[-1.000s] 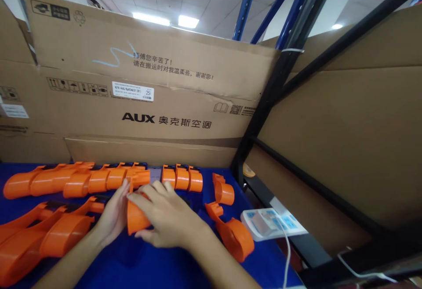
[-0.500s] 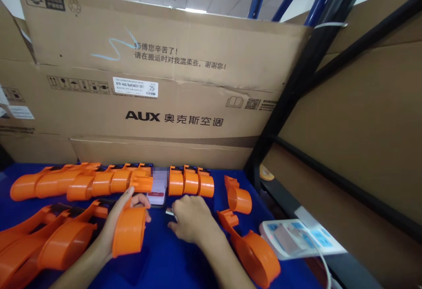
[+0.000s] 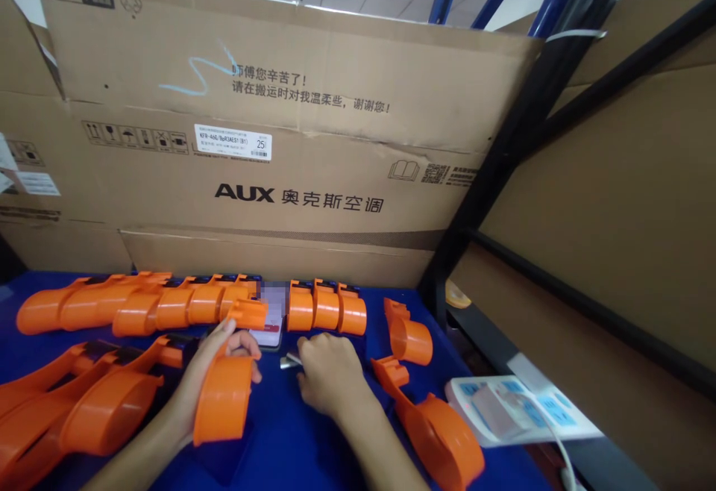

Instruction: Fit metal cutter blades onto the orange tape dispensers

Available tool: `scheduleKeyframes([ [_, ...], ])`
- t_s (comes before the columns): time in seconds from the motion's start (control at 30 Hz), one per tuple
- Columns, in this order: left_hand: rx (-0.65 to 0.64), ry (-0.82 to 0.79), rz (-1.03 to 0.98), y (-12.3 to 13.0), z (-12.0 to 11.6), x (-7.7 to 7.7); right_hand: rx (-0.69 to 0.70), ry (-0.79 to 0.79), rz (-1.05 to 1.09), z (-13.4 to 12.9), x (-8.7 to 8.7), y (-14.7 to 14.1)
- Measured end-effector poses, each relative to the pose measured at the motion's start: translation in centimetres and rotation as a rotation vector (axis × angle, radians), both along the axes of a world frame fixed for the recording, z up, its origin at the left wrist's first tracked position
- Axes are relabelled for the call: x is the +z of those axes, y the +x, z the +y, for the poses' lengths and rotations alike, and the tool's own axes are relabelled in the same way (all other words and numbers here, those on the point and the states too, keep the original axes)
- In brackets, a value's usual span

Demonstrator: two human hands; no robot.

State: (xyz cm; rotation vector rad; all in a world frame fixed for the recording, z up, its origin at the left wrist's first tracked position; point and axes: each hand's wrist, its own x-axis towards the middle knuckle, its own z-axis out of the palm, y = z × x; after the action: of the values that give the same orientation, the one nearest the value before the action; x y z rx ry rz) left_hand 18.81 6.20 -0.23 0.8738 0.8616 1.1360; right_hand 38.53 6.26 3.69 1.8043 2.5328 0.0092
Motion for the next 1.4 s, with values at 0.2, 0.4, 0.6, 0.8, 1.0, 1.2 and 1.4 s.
scheduleKeyframes([
  [0.2, 0.037, 0.013, 0.026, 0.3, -0.2, 0.2, 0.0, 0.036, 0.048, 0.3, 0.4, 0.7],
  [0.4, 0.031, 0.045, -0.042, 0.6, -0.2, 0.6, 0.065, -0.011, 0.877, 0.9, 0.2, 0.8],
  [0.6, -0.09, 0.035, -0.112, 0.7, -0.5, 0.1, 0.107, -0.051, 1.335, 2.1, -1.1, 0.8],
  [0.8, -0.144, 0.048, -0.156, 0.5, -0.3, -0.6, 0.074, -0.009, 1.371, 2.4, -0.9, 1.2],
  [1.0, -0.108, 0.011, -0.192, 0.3, -1.0, -0.2, 0.063, 0.002, 1.359, 2.3, -0.8, 1.3],
  [1.2, -0.093, -0.04, -0.179, 0.4, -1.3, 0.7, 0.088, -0.033, 1.34, 2.2, -0.8, 1.0],
  [1.4, -0.107, -0.036, -0.134, 0.3, -0.8, 0.6, 0.1, -0.016, 1.268, 1.8, -0.6, 0.8],
])
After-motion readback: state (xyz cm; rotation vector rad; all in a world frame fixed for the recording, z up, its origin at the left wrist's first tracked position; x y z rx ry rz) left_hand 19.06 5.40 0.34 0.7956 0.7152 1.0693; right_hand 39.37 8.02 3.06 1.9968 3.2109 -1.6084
